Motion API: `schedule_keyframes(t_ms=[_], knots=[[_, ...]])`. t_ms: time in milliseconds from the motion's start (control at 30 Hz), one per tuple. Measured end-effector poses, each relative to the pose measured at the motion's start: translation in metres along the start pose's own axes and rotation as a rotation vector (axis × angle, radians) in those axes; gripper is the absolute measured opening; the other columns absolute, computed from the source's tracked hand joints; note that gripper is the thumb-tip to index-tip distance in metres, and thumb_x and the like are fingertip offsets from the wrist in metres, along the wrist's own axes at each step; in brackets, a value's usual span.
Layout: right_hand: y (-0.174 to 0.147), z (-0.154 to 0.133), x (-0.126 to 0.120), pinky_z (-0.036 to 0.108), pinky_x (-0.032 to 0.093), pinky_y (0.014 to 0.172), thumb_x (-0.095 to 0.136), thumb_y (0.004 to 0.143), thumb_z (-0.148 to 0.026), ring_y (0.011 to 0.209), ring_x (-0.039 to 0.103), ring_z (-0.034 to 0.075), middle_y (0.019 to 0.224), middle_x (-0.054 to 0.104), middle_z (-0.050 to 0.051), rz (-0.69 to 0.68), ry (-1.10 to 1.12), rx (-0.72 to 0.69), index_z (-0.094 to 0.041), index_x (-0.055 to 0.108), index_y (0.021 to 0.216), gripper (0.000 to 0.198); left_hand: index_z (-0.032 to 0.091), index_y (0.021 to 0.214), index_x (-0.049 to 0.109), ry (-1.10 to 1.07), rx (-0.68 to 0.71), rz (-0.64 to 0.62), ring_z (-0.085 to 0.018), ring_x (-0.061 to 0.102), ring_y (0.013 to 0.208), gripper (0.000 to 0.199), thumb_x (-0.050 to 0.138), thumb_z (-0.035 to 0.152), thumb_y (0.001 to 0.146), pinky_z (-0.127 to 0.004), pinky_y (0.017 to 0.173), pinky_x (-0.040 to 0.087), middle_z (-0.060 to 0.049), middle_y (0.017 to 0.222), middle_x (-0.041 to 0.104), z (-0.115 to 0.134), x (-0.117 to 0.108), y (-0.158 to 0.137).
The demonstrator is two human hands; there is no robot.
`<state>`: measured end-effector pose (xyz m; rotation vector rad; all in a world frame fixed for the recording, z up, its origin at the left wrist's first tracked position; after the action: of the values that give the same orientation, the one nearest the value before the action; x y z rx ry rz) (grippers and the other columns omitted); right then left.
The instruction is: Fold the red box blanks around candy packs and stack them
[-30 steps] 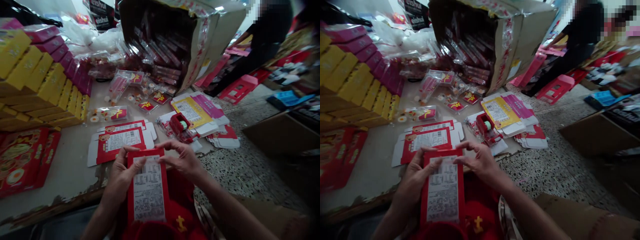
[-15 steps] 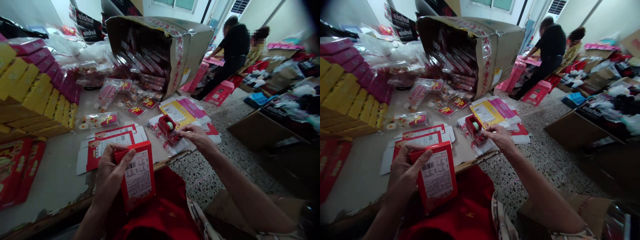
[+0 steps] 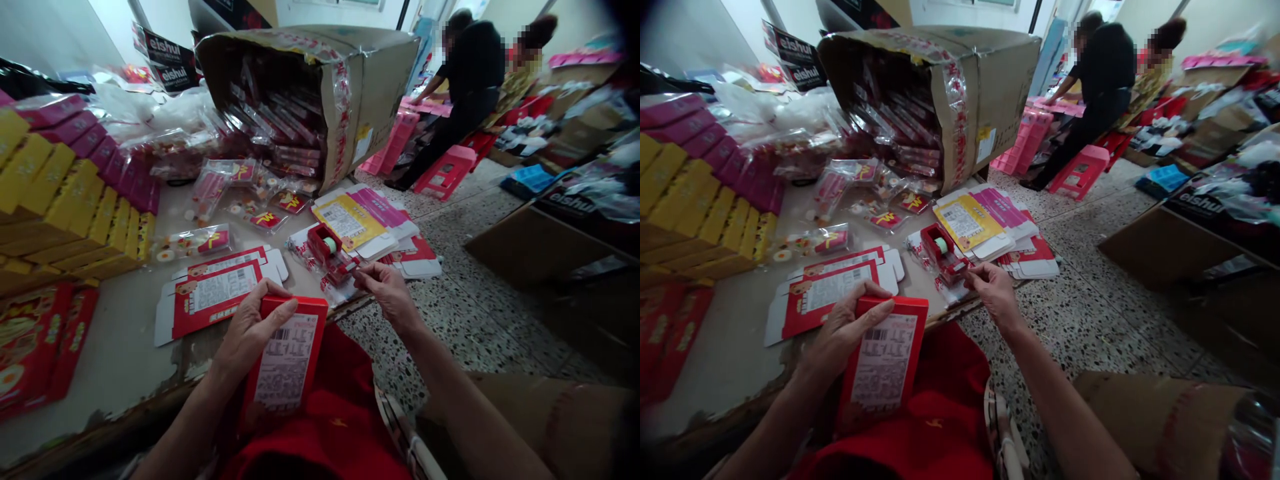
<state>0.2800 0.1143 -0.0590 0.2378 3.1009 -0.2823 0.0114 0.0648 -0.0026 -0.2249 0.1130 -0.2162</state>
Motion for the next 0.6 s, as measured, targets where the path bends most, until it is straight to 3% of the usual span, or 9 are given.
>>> schedule_keyframes(t_ms=[133, 233, 333, 467, 533, 600], knots=[[0.002, -0.004, -0.021, 0.032, 0.041, 0.063, 0.080, 0.076, -0.046, 0.063, 0.055, 0.019, 0.066, 0.061, -0.002, 0.044, -0.294, -0.157, -0.020, 0.060, 0.102, 0.041, 0.021, 0.085, 0.052, 0.014, 0.030, -0.002, -0.009, 0.045, 0.051, 0.044, 0.063, 0.064, 0.091, -0.018, 0.046, 0.034, 0.007, 0.063, 0.050, -0.011, 0.011, 0.023], [-0.015, -0.019, -0.033, 0.034, 0.043, 0.066, 0.070, 0.087, -0.040, 0.064, 0.054, 0.019, 0.067, 0.055, -0.005, 0.006, -0.367, -0.261, -0.022, 0.047, 0.121, 0.046, 0.020, 0.085, 0.057, -0.026, 0.004, -0.054, -0.011, 0.048, 0.052, 0.051, 0.060, 0.072, 0.089, -0.020, 0.047, 0.036, 0.004, 0.064, 0.055, -0.018, 0.021, 0.033], [-0.038, -0.051, -0.015, 0.034, 0.046, 0.074, 0.061, 0.095, -0.033, 0.074, 0.056, 0.019, 0.081, 0.057, -0.002, -0.284, -0.294, -0.357, -0.027, 0.039, 0.135, 0.046, 0.019, 0.091, 0.064, -0.026, -0.026, -0.070, -0.014, 0.054, 0.054, 0.060, 0.055, 0.078, 0.088, -0.023, 0.048, 0.039, 0.001, 0.064, 0.060, -0.017, 0.027, 0.035], [-0.054, -0.082, 0.036, 0.030, 0.043, 0.070, 0.053, 0.100, -0.026, 0.073, 0.048, 0.016, 0.084, 0.053, -0.003, -0.786, -0.308, -0.354, -0.029, 0.039, 0.141, 0.043, 0.018, 0.091, 0.066, -0.023, 0.006, -0.074, -0.014, 0.052, 0.052, 0.067, 0.049, 0.082, 0.087, -0.024, 0.048, 0.037, 0.001, 0.062, 0.060, -0.010, 0.033, 0.034], [-0.052, -0.088, 0.055, 0.028, 0.039, 0.067, 0.050, 0.102, -0.024, 0.070, 0.043, 0.014, 0.081, 0.049, -0.005, -0.896, -0.396, -0.379, -0.027, 0.041, 0.139, 0.038, 0.018, 0.089, 0.064, -0.045, 0.046, -0.139, -0.011, 0.046, 0.049, 0.063, 0.055, 0.080, 0.086, -0.023, 0.048, 0.033, 0.004, 0.060, 0.055, -0.008, 0.036, 0.034], [-0.049, -0.088, 0.068, 0.027, 0.037, 0.067, 0.049, 0.102, -0.022, 0.069, 0.041, 0.013, 0.078, 0.047, -0.006, -0.956, -0.485, -0.412, -0.025, 0.043, 0.136, 0.034, 0.018, 0.091, 0.060, -0.061, 0.091, -0.207, -0.008, 0.045, 0.050, 0.054, 0.073, 0.069, 0.080, -0.021, 0.049, 0.033, 0.006, 0.061, 0.054, -0.010, 0.036, 0.033]])
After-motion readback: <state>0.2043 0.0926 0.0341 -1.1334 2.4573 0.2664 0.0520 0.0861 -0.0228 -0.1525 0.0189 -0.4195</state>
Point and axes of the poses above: each hand's wrist, its own y-axis towards the middle knuckle, its own x-axis out of the palm, z = x × y, the point moved 5 cm from there along y, towards the middle knuckle
